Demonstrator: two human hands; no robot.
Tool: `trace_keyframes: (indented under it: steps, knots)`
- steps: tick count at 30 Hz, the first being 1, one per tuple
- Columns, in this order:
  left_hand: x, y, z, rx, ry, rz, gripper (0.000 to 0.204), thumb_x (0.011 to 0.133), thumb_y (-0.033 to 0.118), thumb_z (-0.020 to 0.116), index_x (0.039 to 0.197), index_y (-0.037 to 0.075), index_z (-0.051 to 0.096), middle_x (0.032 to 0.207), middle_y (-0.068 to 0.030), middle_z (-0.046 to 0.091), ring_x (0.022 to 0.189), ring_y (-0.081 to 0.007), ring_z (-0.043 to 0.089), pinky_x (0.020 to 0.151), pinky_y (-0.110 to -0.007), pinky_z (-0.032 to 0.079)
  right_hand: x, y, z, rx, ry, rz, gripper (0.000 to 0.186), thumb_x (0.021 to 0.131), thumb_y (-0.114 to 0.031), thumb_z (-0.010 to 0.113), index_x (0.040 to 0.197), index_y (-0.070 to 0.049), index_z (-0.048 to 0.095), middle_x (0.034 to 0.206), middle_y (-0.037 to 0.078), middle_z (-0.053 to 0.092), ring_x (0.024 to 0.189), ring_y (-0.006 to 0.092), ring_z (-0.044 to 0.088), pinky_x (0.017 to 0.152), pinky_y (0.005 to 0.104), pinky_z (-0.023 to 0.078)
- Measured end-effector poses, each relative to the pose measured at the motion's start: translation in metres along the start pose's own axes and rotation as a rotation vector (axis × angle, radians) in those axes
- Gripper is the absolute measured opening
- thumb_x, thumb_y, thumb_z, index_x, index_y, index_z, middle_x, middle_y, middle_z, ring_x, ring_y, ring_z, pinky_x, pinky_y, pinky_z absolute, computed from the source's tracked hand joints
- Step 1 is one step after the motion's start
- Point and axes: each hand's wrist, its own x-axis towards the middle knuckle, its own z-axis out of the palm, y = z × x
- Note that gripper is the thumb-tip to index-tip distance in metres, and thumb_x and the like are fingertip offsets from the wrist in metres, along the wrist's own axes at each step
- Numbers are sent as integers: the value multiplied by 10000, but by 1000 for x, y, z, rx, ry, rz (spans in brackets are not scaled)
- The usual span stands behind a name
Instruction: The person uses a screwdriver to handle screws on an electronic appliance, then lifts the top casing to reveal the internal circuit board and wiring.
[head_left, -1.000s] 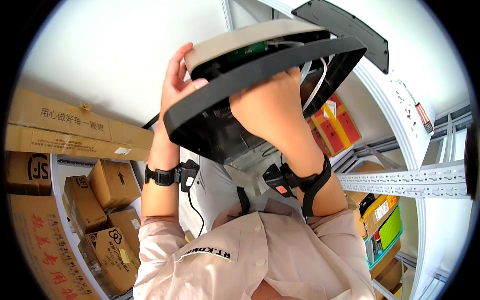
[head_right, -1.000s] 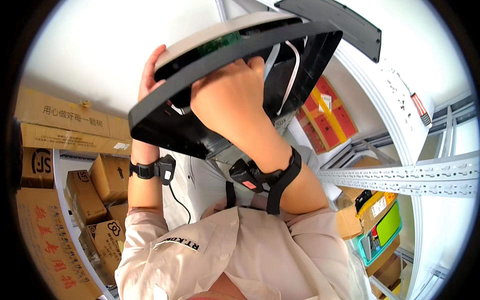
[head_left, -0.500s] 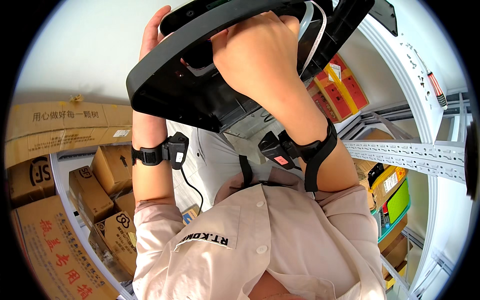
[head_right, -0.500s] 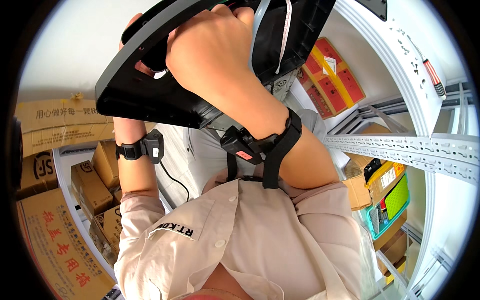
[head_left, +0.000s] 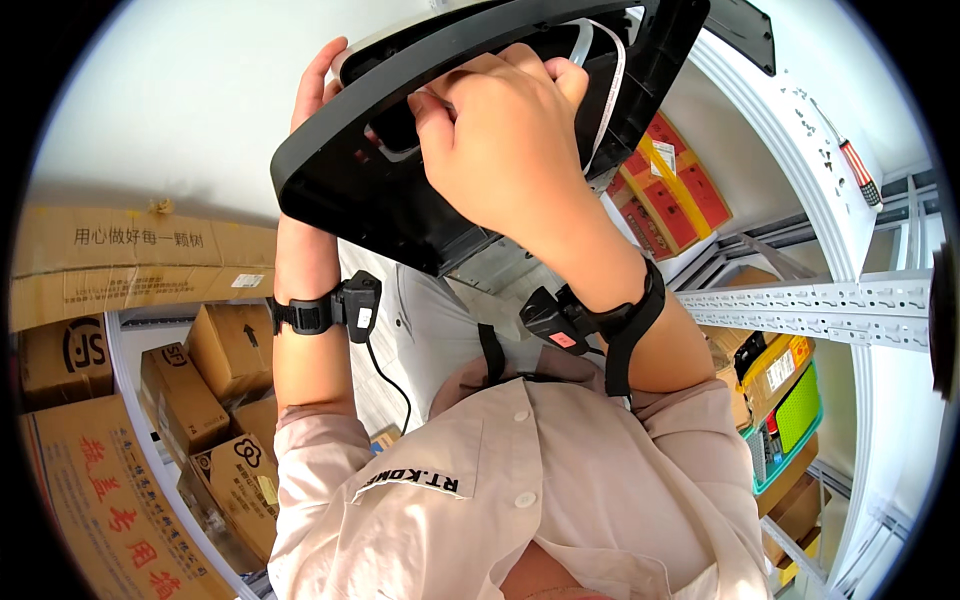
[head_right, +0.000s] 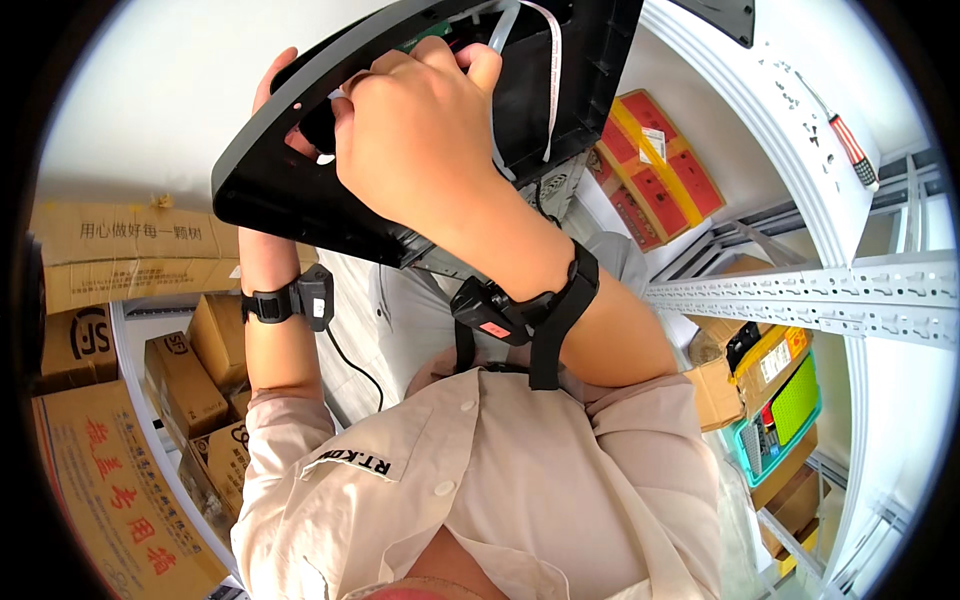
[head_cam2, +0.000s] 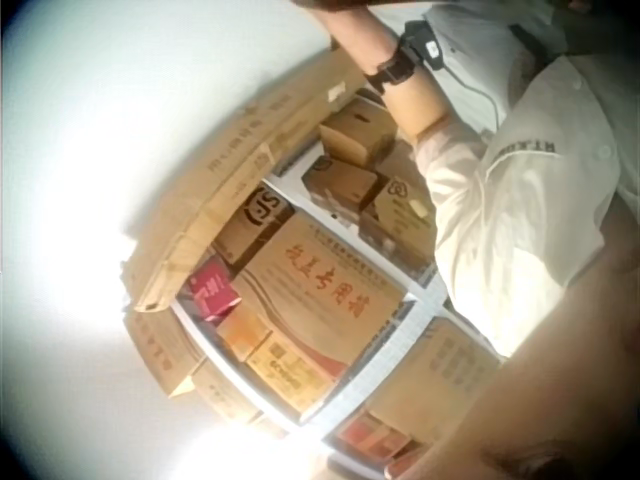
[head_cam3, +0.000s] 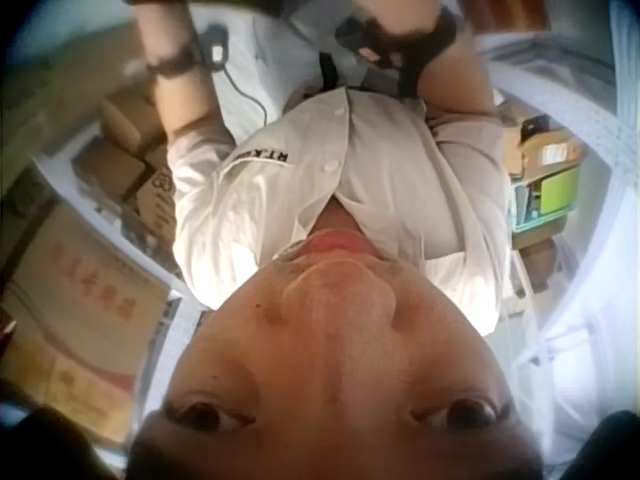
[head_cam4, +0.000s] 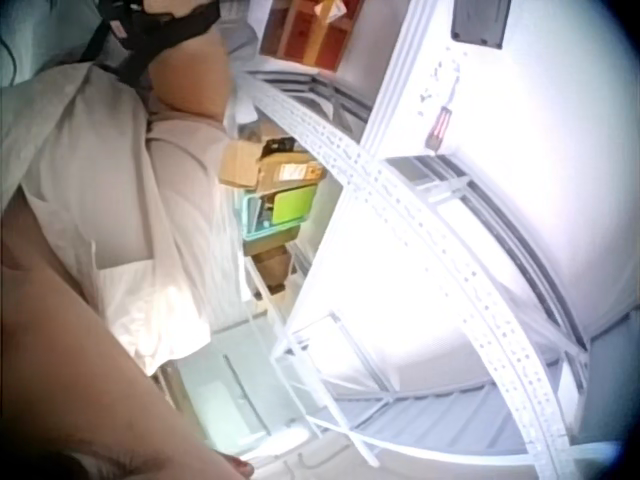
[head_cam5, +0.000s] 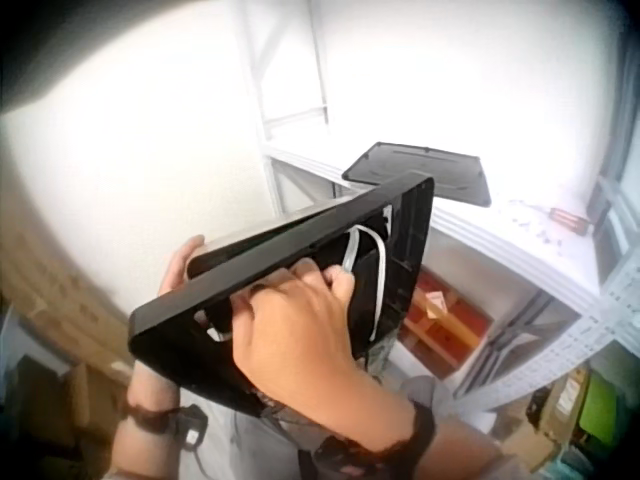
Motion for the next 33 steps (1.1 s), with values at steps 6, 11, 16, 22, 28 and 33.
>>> trace_keyframes:
  steps: [6,11,16,22,28,33]
  knots:
    - [-9,15,8,-38,-108,4,548,989,252,646,1461,12,506,1179,-119,698,1027,-227,696,866,-344,607,-11,1,-27,42,9,-58,64,825,-143,753,870,-98,766,810,1,662,843,237,574,827,403,378]
    - [-27,21,-4,-217,-156,-85,598,927,166,734,1448,33,473,1292,-119,626,1190,-235,629,964,-360,601,-27,15,-52,232,41,-135,174,796,-67,771,969,-79,758,762,24,588,713,244,519,663,363,403]
    - [-27,14,-3,-176,-83,-49,641,912,179,737,1468,30,456,1305,-123,621,1196,-237,630,974,-361,594,-48,38,-73,300,8,-174,213,748,-99,785,958,-91,751,751,11,574,690,221,505,651,355,381]
    - [-21,5,-6,-146,-28,-30,692,895,195,741,1493,26,437,1321,-128,614,1204,-241,631,987,-363,586,-67,52,-96,311,26,-173,160,775,-210,696,879,-97,742,789,29,619,766,253,517,743,384,396]
    - [-8,-2,-7,-134,6,-2,743,878,211,745,1517,22,417,1337,-133,607,1212,-244,632,1000,-365,578,-87,79,-106,514,47,13,210,851,-243,599,802,-45,649,798,99,581,788,291,500,787,398,399]
    - [3,-5,-3,-122,25,21,786,863,224,749,1537,18,401,1350,-137,602,1219,-247,633,1011,-366,571,-83,118,-100,818,79,150,358,980,-274,454,768,-13,577,762,101,551,797,271,502,817,414,415]
